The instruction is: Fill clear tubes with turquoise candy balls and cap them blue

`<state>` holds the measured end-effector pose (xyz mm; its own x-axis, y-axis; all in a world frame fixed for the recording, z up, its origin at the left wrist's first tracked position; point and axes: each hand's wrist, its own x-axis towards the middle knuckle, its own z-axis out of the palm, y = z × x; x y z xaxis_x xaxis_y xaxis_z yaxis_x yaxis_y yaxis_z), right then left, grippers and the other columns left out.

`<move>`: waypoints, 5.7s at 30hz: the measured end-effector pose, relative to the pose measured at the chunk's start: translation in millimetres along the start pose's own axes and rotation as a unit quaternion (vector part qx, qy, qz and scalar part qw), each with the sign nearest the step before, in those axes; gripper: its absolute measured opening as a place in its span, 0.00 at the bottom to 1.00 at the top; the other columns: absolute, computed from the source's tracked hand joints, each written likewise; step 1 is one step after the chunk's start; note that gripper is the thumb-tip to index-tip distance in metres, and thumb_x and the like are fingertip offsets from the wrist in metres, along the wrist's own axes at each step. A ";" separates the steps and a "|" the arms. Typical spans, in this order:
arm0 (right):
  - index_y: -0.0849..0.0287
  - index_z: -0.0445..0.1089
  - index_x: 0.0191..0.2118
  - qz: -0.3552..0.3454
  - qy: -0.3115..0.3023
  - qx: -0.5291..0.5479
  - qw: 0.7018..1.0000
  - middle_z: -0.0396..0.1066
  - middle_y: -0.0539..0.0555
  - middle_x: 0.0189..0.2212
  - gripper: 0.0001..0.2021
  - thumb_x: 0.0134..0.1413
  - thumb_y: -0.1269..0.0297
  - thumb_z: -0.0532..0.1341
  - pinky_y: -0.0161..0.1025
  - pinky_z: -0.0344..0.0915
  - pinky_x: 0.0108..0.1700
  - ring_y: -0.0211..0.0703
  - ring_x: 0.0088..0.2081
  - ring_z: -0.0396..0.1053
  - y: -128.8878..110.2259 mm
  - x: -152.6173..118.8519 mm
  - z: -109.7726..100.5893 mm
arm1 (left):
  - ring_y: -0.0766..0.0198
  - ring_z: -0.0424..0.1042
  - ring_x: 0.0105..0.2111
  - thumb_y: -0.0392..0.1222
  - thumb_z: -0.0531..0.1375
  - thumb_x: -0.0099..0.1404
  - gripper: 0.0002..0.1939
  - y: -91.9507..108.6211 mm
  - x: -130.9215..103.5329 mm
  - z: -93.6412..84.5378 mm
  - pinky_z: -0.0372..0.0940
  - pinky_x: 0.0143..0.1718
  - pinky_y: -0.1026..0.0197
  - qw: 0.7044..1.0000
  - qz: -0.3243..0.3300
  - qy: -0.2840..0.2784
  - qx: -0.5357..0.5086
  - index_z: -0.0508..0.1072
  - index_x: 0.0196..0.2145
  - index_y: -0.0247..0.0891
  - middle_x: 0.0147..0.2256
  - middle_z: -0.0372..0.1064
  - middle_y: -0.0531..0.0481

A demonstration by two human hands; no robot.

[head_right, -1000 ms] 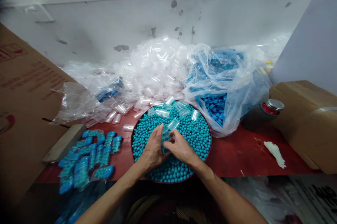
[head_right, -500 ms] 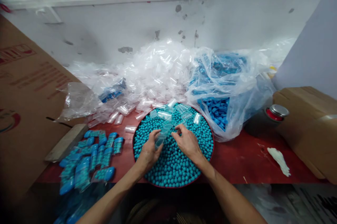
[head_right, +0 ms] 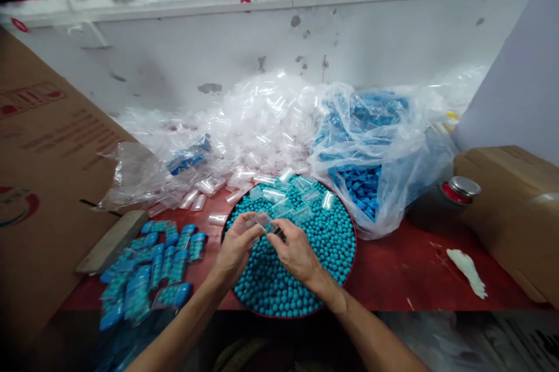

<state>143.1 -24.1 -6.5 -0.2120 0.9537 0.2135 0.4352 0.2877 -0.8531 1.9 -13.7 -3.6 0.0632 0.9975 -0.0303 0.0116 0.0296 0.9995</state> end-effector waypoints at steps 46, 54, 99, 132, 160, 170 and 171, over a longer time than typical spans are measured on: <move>0.57 0.63 0.46 -0.063 -0.035 -0.216 0.974 0.66 0.54 0.38 0.14 0.53 0.72 0.50 0.36 0.62 0.40 0.40 0.39 0.65 13.4 7.5 -10.9 | 0.55 0.60 0.41 0.39 0.57 0.49 0.22 -25.4 -19.8 13.0 0.58 0.42 0.53 0.814 0.092 -0.147 0.554 0.60 0.43 0.35 0.39 0.61 0.45; 0.57 0.64 0.40 -0.088 -0.133 -0.323 0.933 0.65 0.54 0.36 0.10 0.51 0.72 0.53 0.35 0.62 0.35 0.41 0.37 0.65 0.1 62.8 8.5 | 0.44 0.41 0.57 0.36 0.58 0.47 0.27 -42.4 -24.8 6.6 0.49 0.53 0.45 0.835 0.178 -0.051 0.519 0.57 0.46 0.31 0.57 0.37 0.34; 0.60 0.60 0.45 0.006 -0.072 -0.390 0.918 0.64 0.59 0.38 0.12 0.54 0.70 0.50 0.41 0.61 0.41 0.46 0.40 0.63 38.4 23.9 -33.3 | 0.55 0.58 0.47 0.35 0.56 0.44 0.34 -20.2 -6.2 15.6 0.55 0.48 0.52 0.828 0.117 -0.181 0.517 0.53 0.51 0.36 0.46 0.58 0.43; 0.61 0.56 0.51 0.020 0.090 0.063 0.994 0.61 0.59 0.49 0.21 0.58 0.55 0.43 0.41 0.56 0.51 0.42 0.51 0.58 32.9 10.8 4.5 | 0.50 0.53 0.51 0.37 0.56 0.46 0.38 -24.7 -9.0 31.3 0.52 0.50 0.47 0.845 0.177 -0.115 0.492 0.48 0.55 0.34 0.49 0.53 0.39; 0.63 0.66 0.43 0.108 0.214 0.002 0.971 0.65 0.60 0.43 0.17 0.52 0.59 0.50 0.46 0.53 0.52 0.47 0.47 0.60 73.3 6.5 -11.5 | 0.52 0.55 0.48 0.38 0.57 0.43 0.45 -23.1 6.0 -10.4 0.52 0.51 0.51 0.861 0.091 -0.138 0.480 0.43 0.58 0.30 0.47 0.53 0.39; 0.63 0.69 0.39 0.236 0.277 0.197 0.911 0.70 0.55 0.39 0.24 0.48 0.48 0.49 0.43 0.57 0.48 0.48 0.43 0.64 96.3 34.4 3.6 | 0.51 0.57 0.47 0.41 0.60 0.42 0.50 -36.5 15.4 -6.9 0.55 0.49 0.52 0.892 0.053 -0.098 0.438 0.40 0.59 0.33 0.45 0.55 0.42; 0.63 0.70 0.38 0.240 0.281 0.212 0.905 0.70 0.55 0.39 0.24 0.48 0.47 0.50 0.44 0.56 0.49 0.49 0.44 0.64 97.2 36.0 5.3 | 0.51 0.57 0.47 0.41 0.60 0.41 0.50 -36.4 15.8 -6.4 0.55 0.48 0.52 0.892 0.051 -0.098 0.438 0.40 0.59 0.33 0.45 0.55 0.42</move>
<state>173.1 37.7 -84.2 0.4429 0.8880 -0.1240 -0.0407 -0.1182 -0.9922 -3.9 1.4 -40.4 0.2807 0.9594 -0.0267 0.7654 -0.2069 0.6094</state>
